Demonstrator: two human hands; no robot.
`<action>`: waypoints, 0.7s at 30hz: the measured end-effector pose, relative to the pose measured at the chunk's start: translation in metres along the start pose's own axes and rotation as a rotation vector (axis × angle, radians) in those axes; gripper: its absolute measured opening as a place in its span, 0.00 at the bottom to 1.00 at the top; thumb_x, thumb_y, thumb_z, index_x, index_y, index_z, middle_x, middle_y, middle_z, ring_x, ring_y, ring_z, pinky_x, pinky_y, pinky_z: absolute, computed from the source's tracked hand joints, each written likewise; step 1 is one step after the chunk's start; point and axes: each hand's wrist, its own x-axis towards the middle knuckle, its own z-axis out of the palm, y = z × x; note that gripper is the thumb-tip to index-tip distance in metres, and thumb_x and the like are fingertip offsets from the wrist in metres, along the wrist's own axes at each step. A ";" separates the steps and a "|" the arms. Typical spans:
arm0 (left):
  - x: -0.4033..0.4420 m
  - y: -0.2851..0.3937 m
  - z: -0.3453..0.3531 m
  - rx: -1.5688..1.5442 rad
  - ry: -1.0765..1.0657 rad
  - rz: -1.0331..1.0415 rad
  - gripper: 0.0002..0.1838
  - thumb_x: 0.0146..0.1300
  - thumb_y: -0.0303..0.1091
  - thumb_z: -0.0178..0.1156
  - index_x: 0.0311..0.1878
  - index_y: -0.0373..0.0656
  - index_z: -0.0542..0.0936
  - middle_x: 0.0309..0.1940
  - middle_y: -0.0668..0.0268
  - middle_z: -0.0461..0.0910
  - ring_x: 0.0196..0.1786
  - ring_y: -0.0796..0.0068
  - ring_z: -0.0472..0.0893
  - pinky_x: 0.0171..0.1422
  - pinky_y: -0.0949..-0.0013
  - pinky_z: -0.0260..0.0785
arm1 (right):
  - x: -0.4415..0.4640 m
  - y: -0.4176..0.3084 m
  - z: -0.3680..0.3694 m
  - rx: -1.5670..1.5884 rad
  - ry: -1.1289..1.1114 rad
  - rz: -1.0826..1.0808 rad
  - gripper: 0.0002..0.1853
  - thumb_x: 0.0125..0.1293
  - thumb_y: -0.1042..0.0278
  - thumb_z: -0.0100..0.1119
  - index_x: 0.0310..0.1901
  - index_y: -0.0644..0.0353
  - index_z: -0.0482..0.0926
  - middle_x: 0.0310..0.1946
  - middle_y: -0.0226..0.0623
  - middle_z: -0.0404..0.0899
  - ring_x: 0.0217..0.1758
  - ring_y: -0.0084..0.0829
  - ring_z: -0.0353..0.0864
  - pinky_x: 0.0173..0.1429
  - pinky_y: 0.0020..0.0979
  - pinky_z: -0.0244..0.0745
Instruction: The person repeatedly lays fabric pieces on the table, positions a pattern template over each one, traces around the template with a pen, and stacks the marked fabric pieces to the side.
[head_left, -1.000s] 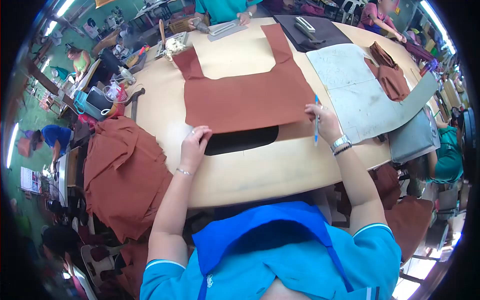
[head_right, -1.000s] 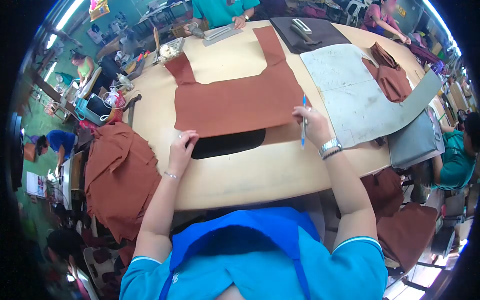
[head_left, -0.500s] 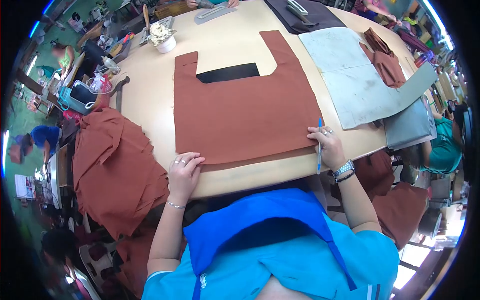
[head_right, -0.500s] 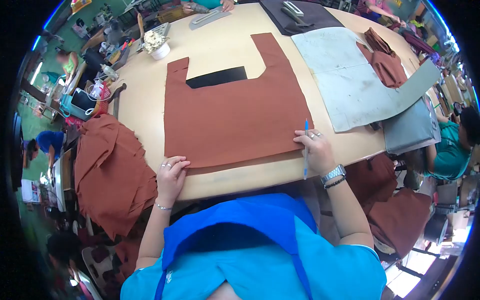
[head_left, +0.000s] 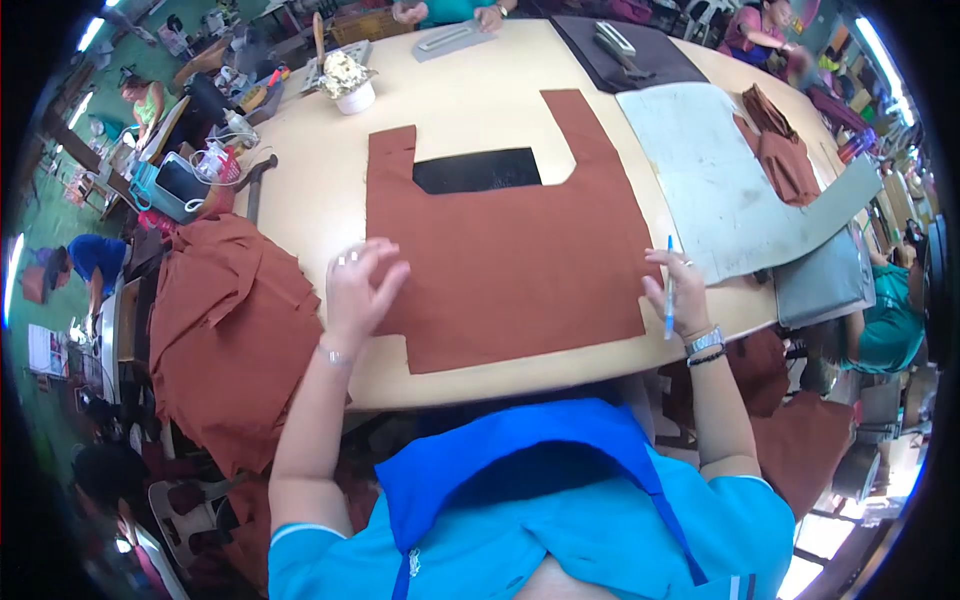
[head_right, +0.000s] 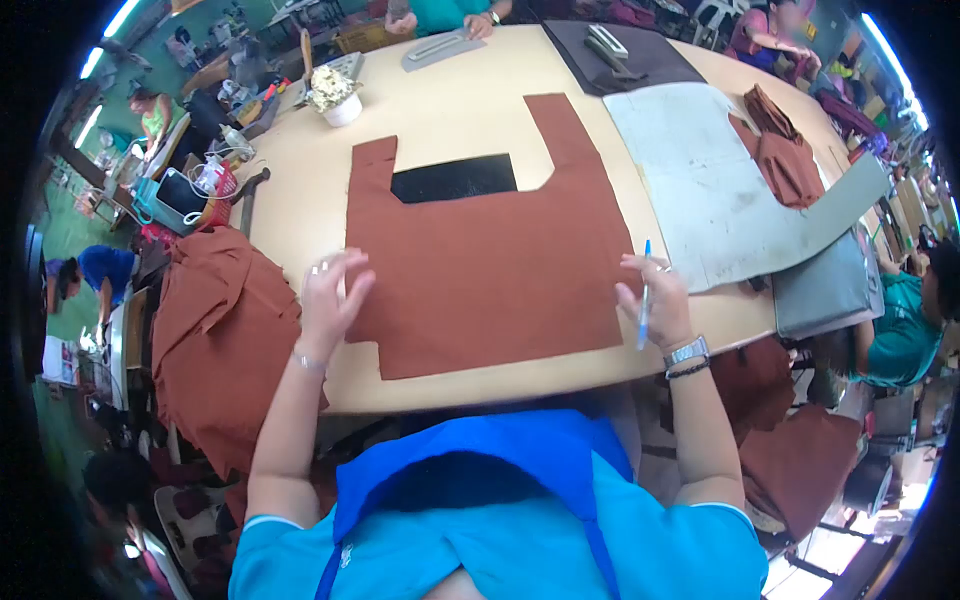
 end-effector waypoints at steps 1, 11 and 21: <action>0.020 -0.017 0.009 -0.006 0.016 -0.056 0.14 0.62 0.42 0.65 0.44 0.43 0.82 0.44 0.59 0.83 0.50 0.56 0.81 0.55 0.58 0.71 | 0.003 -0.002 0.006 -0.013 -0.009 0.012 0.17 0.55 0.72 0.69 0.47 0.60 0.79 0.48 0.44 0.83 0.54 0.45 0.80 0.60 0.40 0.74; 0.146 -0.162 0.115 0.267 0.080 -0.356 0.14 0.63 0.44 0.63 0.48 0.49 0.83 0.51 0.62 0.80 0.54 0.60 0.80 0.57 0.57 0.73 | -0.008 0.018 0.028 0.030 0.048 0.183 0.18 0.54 0.73 0.73 0.47 0.61 0.79 0.48 0.45 0.83 0.54 0.44 0.79 0.59 0.39 0.74; 0.186 -0.166 0.087 0.318 -0.321 -0.394 0.07 0.62 0.41 0.62 0.36 0.53 0.86 0.38 0.62 0.85 0.42 0.57 0.84 0.48 0.56 0.76 | -0.004 0.020 0.029 0.045 0.072 0.175 0.17 0.55 0.75 0.72 0.46 0.61 0.79 0.47 0.44 0.83 0.50 0.42 0.80 0.55 0.37 0.75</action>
